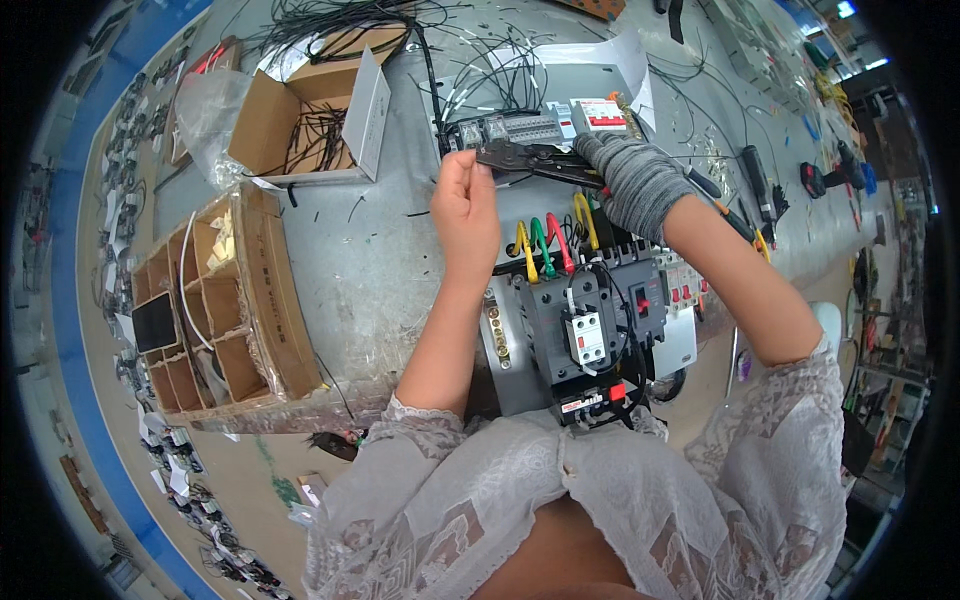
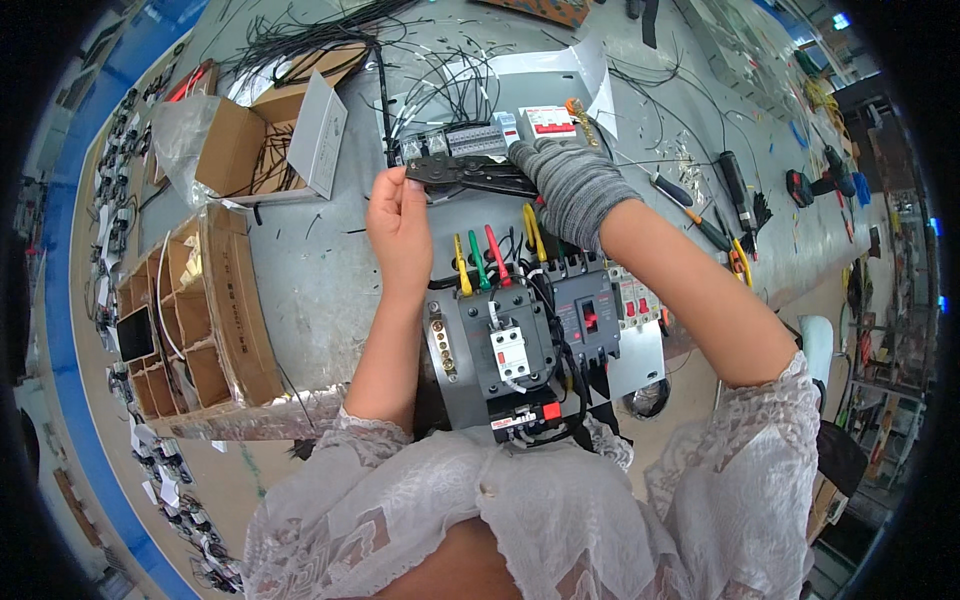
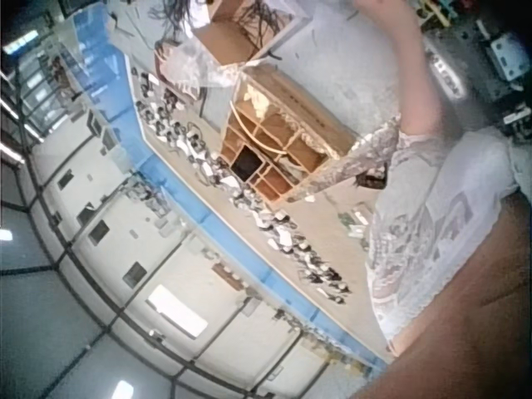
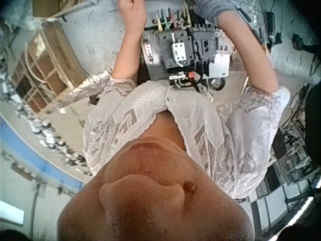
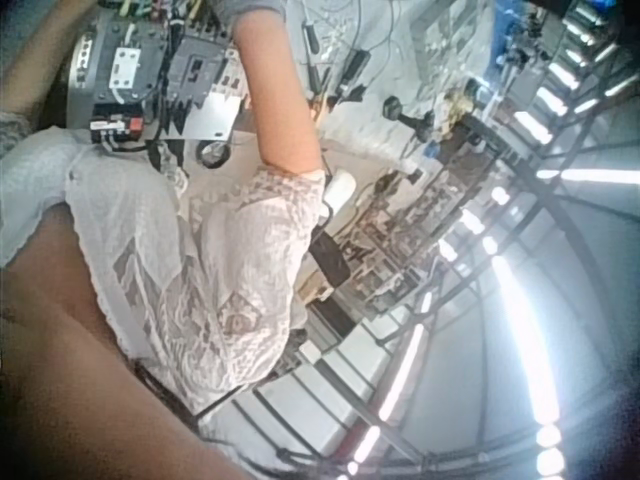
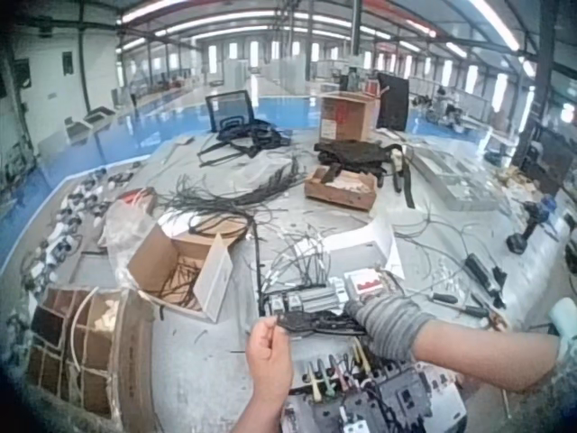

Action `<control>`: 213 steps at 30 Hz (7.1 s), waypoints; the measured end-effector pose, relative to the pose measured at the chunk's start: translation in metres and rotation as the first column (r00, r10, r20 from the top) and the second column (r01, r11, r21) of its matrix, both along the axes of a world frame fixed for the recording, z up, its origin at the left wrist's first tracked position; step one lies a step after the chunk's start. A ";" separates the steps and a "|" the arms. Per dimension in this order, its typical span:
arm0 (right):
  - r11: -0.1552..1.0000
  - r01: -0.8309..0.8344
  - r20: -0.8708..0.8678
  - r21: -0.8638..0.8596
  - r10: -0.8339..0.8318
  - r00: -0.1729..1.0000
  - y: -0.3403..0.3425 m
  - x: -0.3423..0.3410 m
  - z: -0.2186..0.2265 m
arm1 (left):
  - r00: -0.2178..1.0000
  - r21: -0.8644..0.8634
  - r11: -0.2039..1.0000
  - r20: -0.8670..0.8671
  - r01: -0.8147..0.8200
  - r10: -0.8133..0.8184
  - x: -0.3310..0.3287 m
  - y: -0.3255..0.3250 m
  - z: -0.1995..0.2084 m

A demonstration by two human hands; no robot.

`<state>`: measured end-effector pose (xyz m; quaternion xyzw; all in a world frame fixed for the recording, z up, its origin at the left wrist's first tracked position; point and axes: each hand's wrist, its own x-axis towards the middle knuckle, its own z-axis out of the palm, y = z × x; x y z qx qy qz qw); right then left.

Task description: The person strips wire ends, inserts them into terminal blocks, and tightens screws on an electrical control panel. They repeatedly use wire strippers and a screwdriver to connect multiple wires to the panel's terminals.

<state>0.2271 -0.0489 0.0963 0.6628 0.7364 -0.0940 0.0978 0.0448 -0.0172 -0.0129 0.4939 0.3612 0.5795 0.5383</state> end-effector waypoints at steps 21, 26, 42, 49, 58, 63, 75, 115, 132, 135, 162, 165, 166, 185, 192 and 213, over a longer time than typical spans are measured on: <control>0.927 -0.343 0.231 0.149 0.305 0.924 0.050 0.020 0.003 | 0.975 -0.161 0.985 0.222 0.056 -0.019 -0.007 0.003 0.004; 0.883 -0.443 0.230 0.156 0.403 0.886 0.073 0.028 -0.003 | 0.942 -0.210 0.962 0.320 0.171 -0.098 -0.013 0.006 0.008; 0.959 -0.274 0.020 -0.077 0.276 0.961 0.058 0.018 0.005 | 0.925 -0.233 0.947 0.358 0.223 -0.130 -0.014 0.005 0.013; 0.987 -0.155 0.025 -0.039 0.156 0.987 0.033 0.013 0.002 | 0.964 -0.189 0.971 0.248 0.150 -0.100 -0.011 0.003 0.011; 0.993 -0.115 0.015 -0.017 0.115 0.993 0.030 0.018 -0.002 | 0.984 -0.192 0.975 0.162 0.109 -0.078 -0.005 0.002 0.013; 0.992 0.007 0.071 -0.130 0.002 0.997 0.031 0.012 -0.005 | 0.989 -0.195 0.976 0.127 0.098 -0.073 -0.004 0.002 0.010; 0.864 0.379 -0.428 0.331 -0.220 0.876 0.002 0.020 0.033 | 0.898 -0.098 0.990 0.438 0.098 -0.046 -0.013 -0.041 0.058; 0.924 0.176 -0.765 0.339 0.161 0.624 -0.025 -0.039 0.021 | 0.936 -0.237 0.940 0.309 0.247 -0.168 0.002 -0.061 0.096; 0.842 0.535 -0.995 0.077 0.101 -0.015 0.011 -0.005 0.007 | 0.925 0.076 0.990 -0.355 -0.115 0.135 -0.009 -0.050 0.032; 0.880 0.463 -0.994 0.106 0.083 0.069 0.021 -0.019 -0.006 | 0.889 0.177 0.971 -0.402 -0.160 0.220 -0.003 -0.055 0.036; 0.980 0.104 -0.546 0.171 0.006 0.838 0.069 -0.059 -0.033 | 0.996 -0.061 0.994 0.037 0.087 -0.085 -0.029 0.018 -0.011; 0.982 0.090 -0.566 0.168 0.021 0.824 0.071 -0.059 -0.039 | 0.999 -0.063 0.997 -0.016 0.043 -0.044 -0.029 0.017 -0.013; 0.982 0.095 -0.598 0.165 0.023 0.801 0.071 -0.060 -0.038 | 0.999 -0.061 0.997 -0.003 0.040 -0.040 -0.028 0.017 -0.012; 0.987 0.029 -0.575 0.156 0.067 0.816 0.072 -0.060 -0.036 | 0.997 -0.067 0.995 -0.011 0.079 -0.080 -0.029 0.019 -0.018; 0.989 0.022 -0.488 0.143 0.051 0.871 0.073 -0.064 -0.031 | 0.998 -0.039 0.997 -0.007 0.063 -0.063 -0.027 0.018 -0.021; 0.783 0.558 -0.507 0.275 -0.375 0.776 -0.096 0.107 0.012 | 0.984 -0.166 0.981 0.159 0.105 -0.079 -0.023 0.015 -0.013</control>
